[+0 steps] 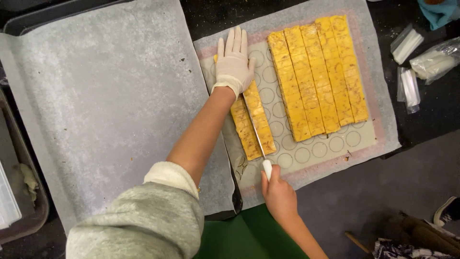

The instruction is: Cutting a large slab of pastry into smaller rectangular pieces using a long knife on a silicone mat.

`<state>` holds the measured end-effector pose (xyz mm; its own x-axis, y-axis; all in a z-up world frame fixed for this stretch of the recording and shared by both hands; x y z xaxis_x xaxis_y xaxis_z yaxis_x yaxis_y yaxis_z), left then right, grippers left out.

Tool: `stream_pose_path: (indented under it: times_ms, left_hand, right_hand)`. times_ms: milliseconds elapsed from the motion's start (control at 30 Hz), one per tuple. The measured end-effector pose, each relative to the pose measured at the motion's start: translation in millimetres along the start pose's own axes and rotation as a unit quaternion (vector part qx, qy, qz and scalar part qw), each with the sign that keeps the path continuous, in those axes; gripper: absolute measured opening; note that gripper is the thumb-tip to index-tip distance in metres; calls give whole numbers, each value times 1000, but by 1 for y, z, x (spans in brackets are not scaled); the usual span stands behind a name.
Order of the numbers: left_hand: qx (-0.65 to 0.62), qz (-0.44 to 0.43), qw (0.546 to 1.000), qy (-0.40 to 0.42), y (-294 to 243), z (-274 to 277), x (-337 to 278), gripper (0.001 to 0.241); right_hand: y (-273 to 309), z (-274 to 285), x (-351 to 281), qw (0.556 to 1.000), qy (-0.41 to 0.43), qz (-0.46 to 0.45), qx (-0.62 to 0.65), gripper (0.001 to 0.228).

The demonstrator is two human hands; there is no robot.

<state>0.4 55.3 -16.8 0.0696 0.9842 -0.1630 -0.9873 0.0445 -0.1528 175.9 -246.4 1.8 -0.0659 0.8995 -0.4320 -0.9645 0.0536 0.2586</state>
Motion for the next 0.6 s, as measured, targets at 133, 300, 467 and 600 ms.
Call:
stream_pose_path:
  times_ms: [133,300,467,600]
  left_hand:
    - [-3,-6,997,-74,10,21,-12,65]
    - [-141,19,986,-82,59,6,-31,63]
    - [-106,-91,990,6,68,-3,-42,89]
    - [-111,-50,989,85,67,12,-24,96]
  right_hand:
    - [2,-4,2,1000,-19,3,20,31]
    - [-3,-3,5,999,-7,-9,30,33]
    - [-9,-10,5,998,36,-40,28,34]
    - [-10,-10,5,997,46,-55,19,35]
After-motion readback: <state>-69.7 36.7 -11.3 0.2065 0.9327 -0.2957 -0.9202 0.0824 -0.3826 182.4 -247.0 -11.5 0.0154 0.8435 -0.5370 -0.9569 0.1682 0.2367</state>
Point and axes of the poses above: each hand's wrist, its own x-axis towards the middle knuckle, its own z-axis out of the back of the hand, y = z × x, the point moved 5 cm from there along x, towards the middle knuckle
